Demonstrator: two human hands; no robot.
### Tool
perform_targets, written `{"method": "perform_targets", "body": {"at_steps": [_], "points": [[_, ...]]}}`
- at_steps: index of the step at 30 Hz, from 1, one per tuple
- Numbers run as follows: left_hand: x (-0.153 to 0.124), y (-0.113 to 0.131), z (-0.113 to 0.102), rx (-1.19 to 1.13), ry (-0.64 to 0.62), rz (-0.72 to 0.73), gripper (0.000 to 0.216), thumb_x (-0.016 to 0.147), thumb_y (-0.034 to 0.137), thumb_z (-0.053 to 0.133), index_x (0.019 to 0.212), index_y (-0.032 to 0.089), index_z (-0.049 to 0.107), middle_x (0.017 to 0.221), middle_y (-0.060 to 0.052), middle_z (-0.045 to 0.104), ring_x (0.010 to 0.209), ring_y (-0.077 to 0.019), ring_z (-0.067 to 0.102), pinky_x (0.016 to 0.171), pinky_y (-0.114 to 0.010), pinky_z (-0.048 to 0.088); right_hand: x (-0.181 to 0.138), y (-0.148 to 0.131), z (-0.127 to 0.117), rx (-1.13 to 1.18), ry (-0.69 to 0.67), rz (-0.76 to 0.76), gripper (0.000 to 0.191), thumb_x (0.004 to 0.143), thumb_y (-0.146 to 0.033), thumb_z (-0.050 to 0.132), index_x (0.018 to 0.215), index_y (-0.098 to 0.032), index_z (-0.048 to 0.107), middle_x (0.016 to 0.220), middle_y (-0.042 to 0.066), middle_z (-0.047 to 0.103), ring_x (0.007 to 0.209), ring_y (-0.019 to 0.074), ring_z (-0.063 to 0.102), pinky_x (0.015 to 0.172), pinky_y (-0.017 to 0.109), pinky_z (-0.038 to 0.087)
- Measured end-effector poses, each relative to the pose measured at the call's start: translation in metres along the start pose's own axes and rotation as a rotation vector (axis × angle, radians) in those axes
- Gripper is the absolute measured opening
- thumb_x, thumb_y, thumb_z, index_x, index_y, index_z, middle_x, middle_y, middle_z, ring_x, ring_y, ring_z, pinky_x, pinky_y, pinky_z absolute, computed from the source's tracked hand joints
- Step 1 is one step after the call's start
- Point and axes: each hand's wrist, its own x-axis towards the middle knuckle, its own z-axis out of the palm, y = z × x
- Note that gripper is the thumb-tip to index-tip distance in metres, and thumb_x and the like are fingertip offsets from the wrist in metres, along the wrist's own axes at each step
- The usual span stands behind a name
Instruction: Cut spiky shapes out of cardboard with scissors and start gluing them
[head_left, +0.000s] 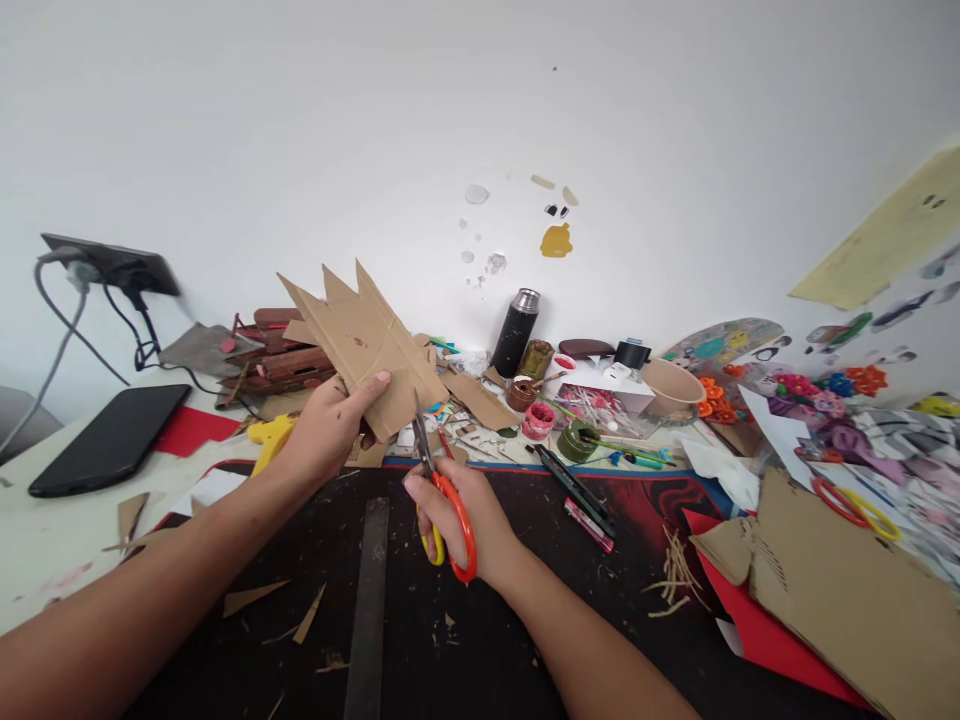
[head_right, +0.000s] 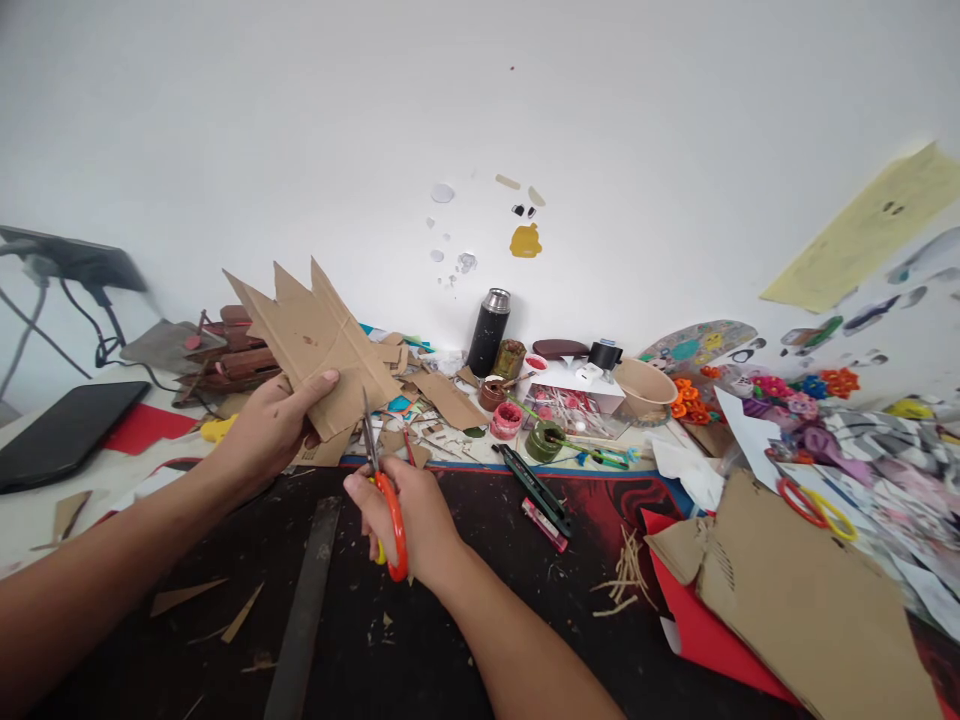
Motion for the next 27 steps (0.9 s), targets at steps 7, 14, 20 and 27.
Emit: {"method": "perform_targets", "body": {"at_steps": [7, 14, 20, 27], "points": [[-0.0007, 0.0024, -0.0004, 0.024, 0.002, 0.019, 0.053, 0.070, 0.063, 0.086, 0.085, 0.017, 0.065, 0.062, 0.000, 0.060, 0.045, -0.0133, 0.048, 0.034, -0.023, 0.033, 0.0002, 0.0044, -0.0014, -0.018, -0.006, -0.005, 0.051, 0.099, -0.073, 0.064, 0.102, -0.022, 0.059, 0.059, -0.006, 0.059, 0.038, 0.0117, 0.054, 0.038, 0.020, 0.044], [-0.0027, 0.0045, 0.0014, -0.007, 0.016, -0.026, 0.052, 0.069, 0.059, 0.088, 0.090, 0.016, 0.067, 0.066, -0.002, 0.064, 0.047, -0.0152, 0.052, 0.036, -0.023, 0.035, -0.0007, 0.0057, -0.0013, -0.026, -0.005, -0.010, 0.049, 0.100, -0.071, 0.063, 0.101, -0.022, 0.059, 0.061, -0.007, 0.059, 0.039, 0.0118, 0.054, 0.037, 0.020, 0.043], [-0.0048, 0.0028, 0.0009, 0.000, 0.013, -0.022, 0.052, 0.071, 0.058, 0.088, 0.095, 0.016, 0.068, 0.069, -0.002, 0.065, 0.047, -0.0147, 0.051, 0.036, -0.023, 0.036, -0.0014, 0.0025, -0.0008, -0.034, 0.004, -0.003, 0.048, 0.100, -0.070, 0.065, 0.101, -0.022, 0.059, 0.060, -0.007, 0.058, 0.039, 0.0118, 0.054, 0.038, 0.020, 0.044], [-0.0067, 0.0035, -0.0004, 0.106, -0.025, 0.001, 0.049, 0.075, 0.061, 0.084, 0.087, 0.016, 0.068, 0.062, -0.001, 0.062, 0.043, -0.0136, 0.048, 0.035, -0.024, 0.036, -0.0015, 0.0004, -0.0026, -0.057, 0.014, 0.005, 0.048, 0.100, -0.070, 0.064, 0.100, -0.022, 0.059, 0.059, -0.006, 0.058, 0.039, 0.0124, 0.055, 0.037, 0.021, 0.044]]}}
